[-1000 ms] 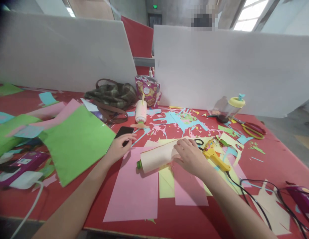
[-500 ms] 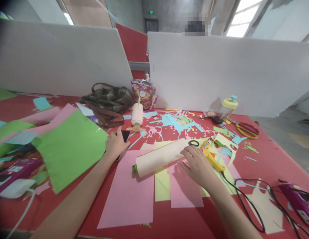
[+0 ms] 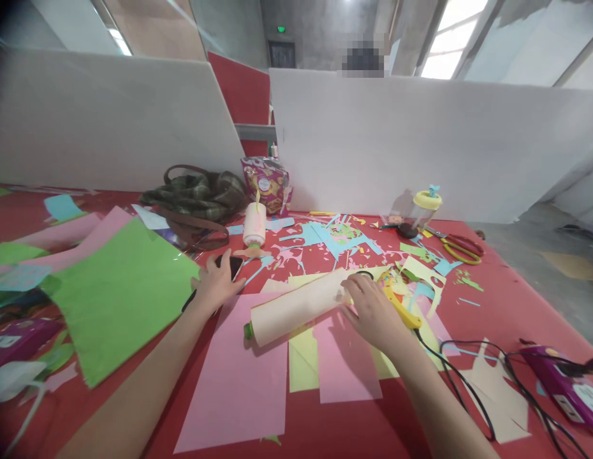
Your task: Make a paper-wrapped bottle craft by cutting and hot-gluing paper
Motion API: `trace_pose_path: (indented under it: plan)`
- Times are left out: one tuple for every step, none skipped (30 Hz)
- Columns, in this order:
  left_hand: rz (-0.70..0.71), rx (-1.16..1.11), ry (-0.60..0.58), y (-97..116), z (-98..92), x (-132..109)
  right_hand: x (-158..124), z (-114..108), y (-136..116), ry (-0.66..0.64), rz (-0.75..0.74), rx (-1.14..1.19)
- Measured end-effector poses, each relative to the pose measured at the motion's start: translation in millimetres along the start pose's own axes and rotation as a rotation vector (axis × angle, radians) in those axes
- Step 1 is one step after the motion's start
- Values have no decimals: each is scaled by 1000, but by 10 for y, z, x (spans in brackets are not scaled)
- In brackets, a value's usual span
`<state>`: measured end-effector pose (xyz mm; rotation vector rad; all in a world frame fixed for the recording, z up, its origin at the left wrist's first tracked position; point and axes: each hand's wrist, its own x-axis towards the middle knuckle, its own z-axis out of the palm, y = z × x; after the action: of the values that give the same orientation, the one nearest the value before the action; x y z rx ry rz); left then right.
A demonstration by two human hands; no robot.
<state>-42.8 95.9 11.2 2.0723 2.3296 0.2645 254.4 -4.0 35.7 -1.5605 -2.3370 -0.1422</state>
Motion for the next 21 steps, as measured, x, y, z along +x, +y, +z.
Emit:
trace_pose_path:
  plan:
    - [17,-2,4,19,-32,-29,14,12,2,-6,-6,-8]
    - [58,-8,15,42,-73,-67,31,22,3,-13,-13,-16]
    - [117,-30,37,73,-119,-112,52,28,1,-22,-23,-24]
    - [204,-62,55,112,-171,-164,77,30,-4,-33,-32,-32]
    - [291,-98,56,160,-224,-223,107,30,-10,-47,-41,-40]
    - [388,-131,50,218,-277,-286,139,30,-19,-68,-54,-48]
    - [467,-158,41,284,-325,-352,174,30,-29,-93,-73,-56]
    - [527,-176,28,355,-367,-419,210,32,-41,-110,-96,-65]
    - [588,-195,4,428,-399,-483,246,37,-54,-122,-121,-74]
    - [644,-208,-35,499,-421,-543,279,46,-68,-129,-148,-80]
    - [687,-217,-77,565,-432,-598,310,57,-83,-134,-177,-79]
    - [720,-225,-125,622,-433,-646,336,69,-100,-136,-204,-72]
    - [749,-230,-161,671,-427,-686,357,79,-117,-141,-228,-58]
    - [751,-224,-175,709,-416,-719,373,87,-135,-147,-248,-41]
    - [760,-215,-177,738,-403,-745,385,91,-153,-153,-265,-25]
    - [768,-198,-175,759,-392,-765,392,90,-171,-155,-275,-12]
    - [771,-174,-168,773,-384,-780,394,86,-188,-158,-281,-2]
    - [777,-149,-162,783,-380,-791,394,78,-204,-161,-280,6]
    - [781,-126,-157,789,-381,-798,389,69,-218,-163,-276,12]
    - [783,-106,-153,793,-385,-803,382,60,-231,-163,-270,19]
    - [783,-88,-152,795,-389,-807,373,53,-243,-158,-264,25]
